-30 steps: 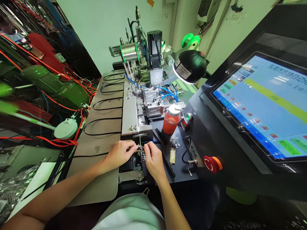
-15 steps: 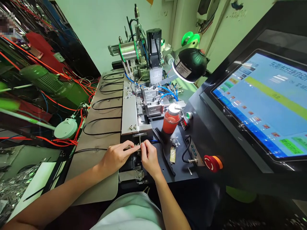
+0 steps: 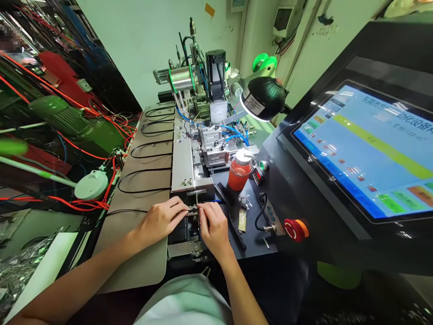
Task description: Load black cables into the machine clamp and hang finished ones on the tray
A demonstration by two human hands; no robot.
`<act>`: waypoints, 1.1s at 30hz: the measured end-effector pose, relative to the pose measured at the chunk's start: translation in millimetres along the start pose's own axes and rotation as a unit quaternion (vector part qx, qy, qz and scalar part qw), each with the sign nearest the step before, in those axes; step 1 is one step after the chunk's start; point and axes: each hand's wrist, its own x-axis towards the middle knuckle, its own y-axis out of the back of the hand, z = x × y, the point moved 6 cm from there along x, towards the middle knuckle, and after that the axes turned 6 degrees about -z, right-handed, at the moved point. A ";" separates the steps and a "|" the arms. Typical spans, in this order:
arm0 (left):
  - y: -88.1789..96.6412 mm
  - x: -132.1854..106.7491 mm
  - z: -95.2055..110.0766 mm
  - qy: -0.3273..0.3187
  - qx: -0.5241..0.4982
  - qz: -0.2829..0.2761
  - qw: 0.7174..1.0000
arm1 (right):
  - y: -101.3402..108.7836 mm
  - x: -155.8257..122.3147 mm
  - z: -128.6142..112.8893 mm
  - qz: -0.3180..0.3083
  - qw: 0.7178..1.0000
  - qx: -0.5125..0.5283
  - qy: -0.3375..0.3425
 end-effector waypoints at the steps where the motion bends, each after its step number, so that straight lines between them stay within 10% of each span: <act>1: -1.0 0.2 -0.1 0.003 0.005 -0.008 1.000 | 0.7 -1.6 -3.2 0.001 1.000 -0.013 0.013; 24: 1.4 1.4 -1.6 0.054 -0.004 -0.072 0.996 | 34.2 -24.5 -22.8 0.095 0.994 -0.036 -0.029; 28: 46.0 -21.3 -41.1 0.095 -0.053 -0.106 0.988 | 45.6 -29.0 -29.4 0.092 0.995 -0.030 -0.012; 33: 119.4 -112.7 -148.0 0.185 -0.052 -0.064 0.979 | 54.8 -30.2 -26.1 0.091 0.996 -0.011 -0.017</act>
